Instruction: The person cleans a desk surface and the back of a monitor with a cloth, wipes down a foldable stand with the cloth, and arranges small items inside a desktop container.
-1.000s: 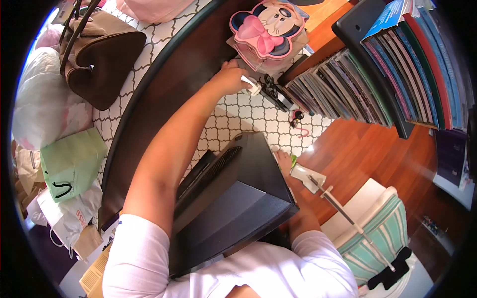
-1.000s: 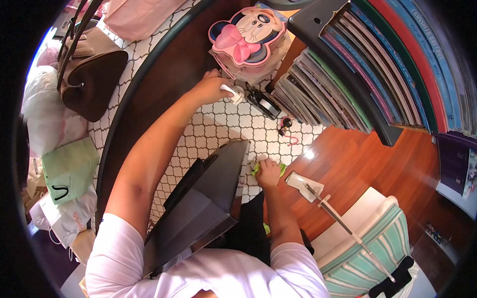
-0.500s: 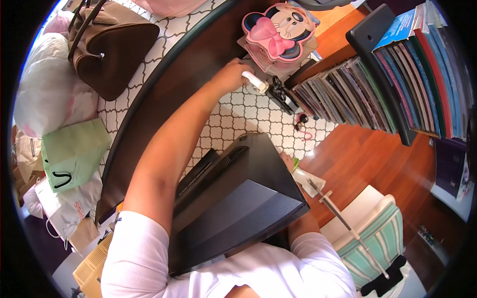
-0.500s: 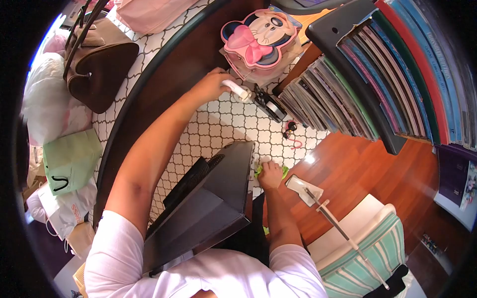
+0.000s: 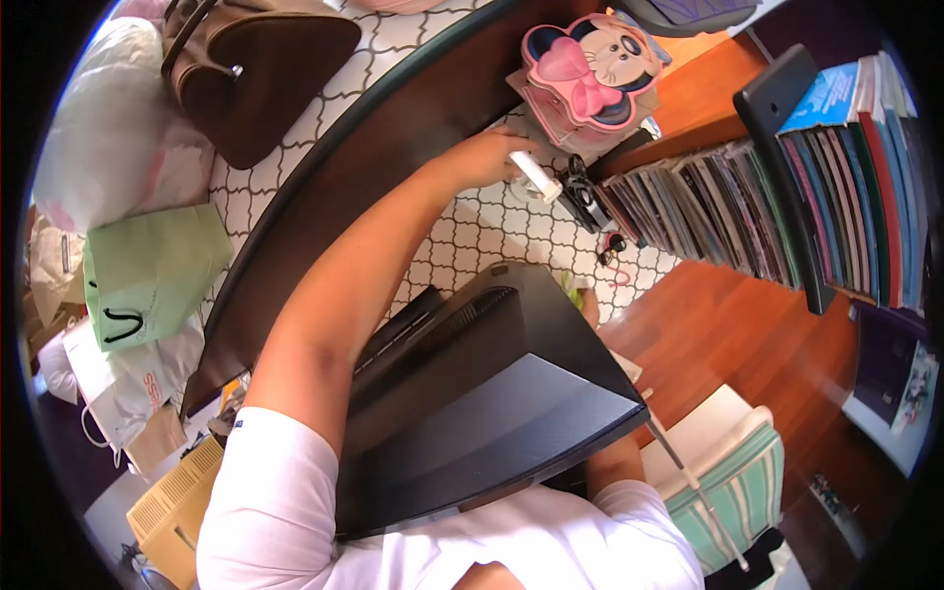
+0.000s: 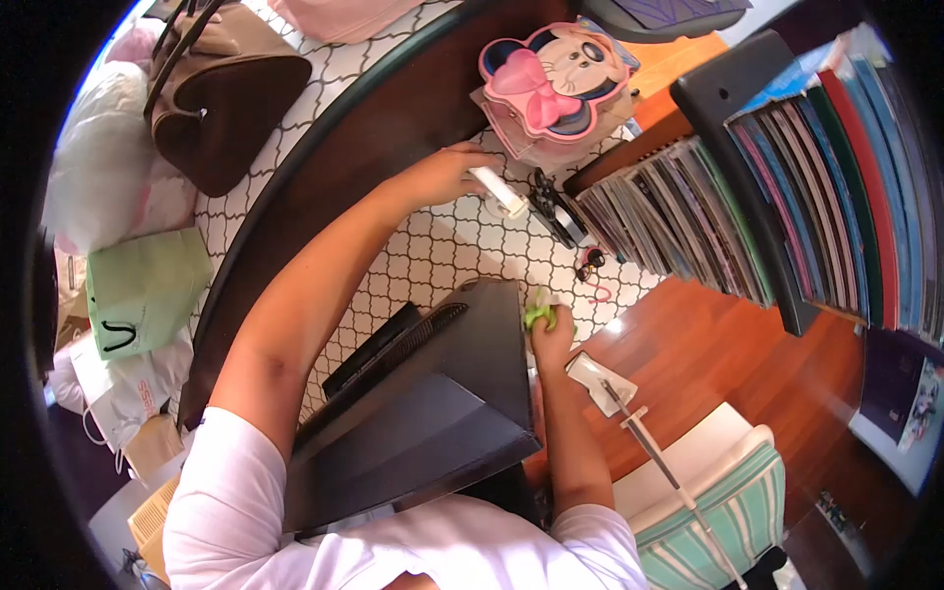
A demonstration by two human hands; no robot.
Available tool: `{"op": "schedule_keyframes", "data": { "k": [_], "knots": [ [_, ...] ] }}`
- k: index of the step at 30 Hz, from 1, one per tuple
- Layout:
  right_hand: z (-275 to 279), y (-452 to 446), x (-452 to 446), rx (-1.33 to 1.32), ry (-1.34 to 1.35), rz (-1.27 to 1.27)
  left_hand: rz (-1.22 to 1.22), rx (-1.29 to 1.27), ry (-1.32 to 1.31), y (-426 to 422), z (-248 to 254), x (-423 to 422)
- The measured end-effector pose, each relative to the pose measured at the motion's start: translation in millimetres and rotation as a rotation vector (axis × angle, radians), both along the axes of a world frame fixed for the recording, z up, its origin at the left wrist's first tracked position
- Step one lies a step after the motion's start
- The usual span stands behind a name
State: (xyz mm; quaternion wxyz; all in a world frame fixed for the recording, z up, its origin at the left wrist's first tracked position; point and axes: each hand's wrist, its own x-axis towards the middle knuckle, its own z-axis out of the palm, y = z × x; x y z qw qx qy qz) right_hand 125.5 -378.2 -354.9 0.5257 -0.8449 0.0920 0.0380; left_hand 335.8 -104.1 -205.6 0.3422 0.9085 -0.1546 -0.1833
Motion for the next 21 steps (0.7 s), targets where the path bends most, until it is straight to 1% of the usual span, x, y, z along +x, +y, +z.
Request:
{"op": "schedule_keyframes", "data": {
  "k": [2, 3, 6, 9, 10, 13, 14, 17, 18, 21],
  "knots": [
    [33, 13, 36, 0.206, 0.054, 0.039, -0.004, 0.022, -0.051, 10, -2, -7],
    [50, 19, 55, 0.310, 0.080, 0.063, 0.041, 0.028, -0.051, 16, 6, -13],
    [96, 33, 105, 0.162, -0.018, 0.496, 0.143, 0.064, -0.033, 27, 55, -44],
    [107, 50, 140, -0.063, -0.060, 0.914, 0.091, 0.114, -0.224, 52, 99, -89],
    [119, 61, 150, -0.161, 0.015, 1.061, 0.045, 0.143, -0.273, 61, 114, -103],
    [113, 98, 162, -0.196, -0.014, 1.249, -0.035, 0.265, -0.411, 93, 168, -139],
    [109, 112, 166, -0.181, -0.031, 1.336, -0.050, 0.313, -0.455, 103, 178, -148],
    [104, 161, 170, -0.076, -0.249, 1.486, 0.139, 0.476, -0.737, 136, 181, -171],
    [99, 175, 173, -0.079, -0.326, 1.500, 0.204, 0.523, -0.756, 142, 178, -174],
    [85, 208, 190, -0.144, -0.533, 1.428, 0.249, 0.584, -0.810, 143, 158, -179]
  ]
}}
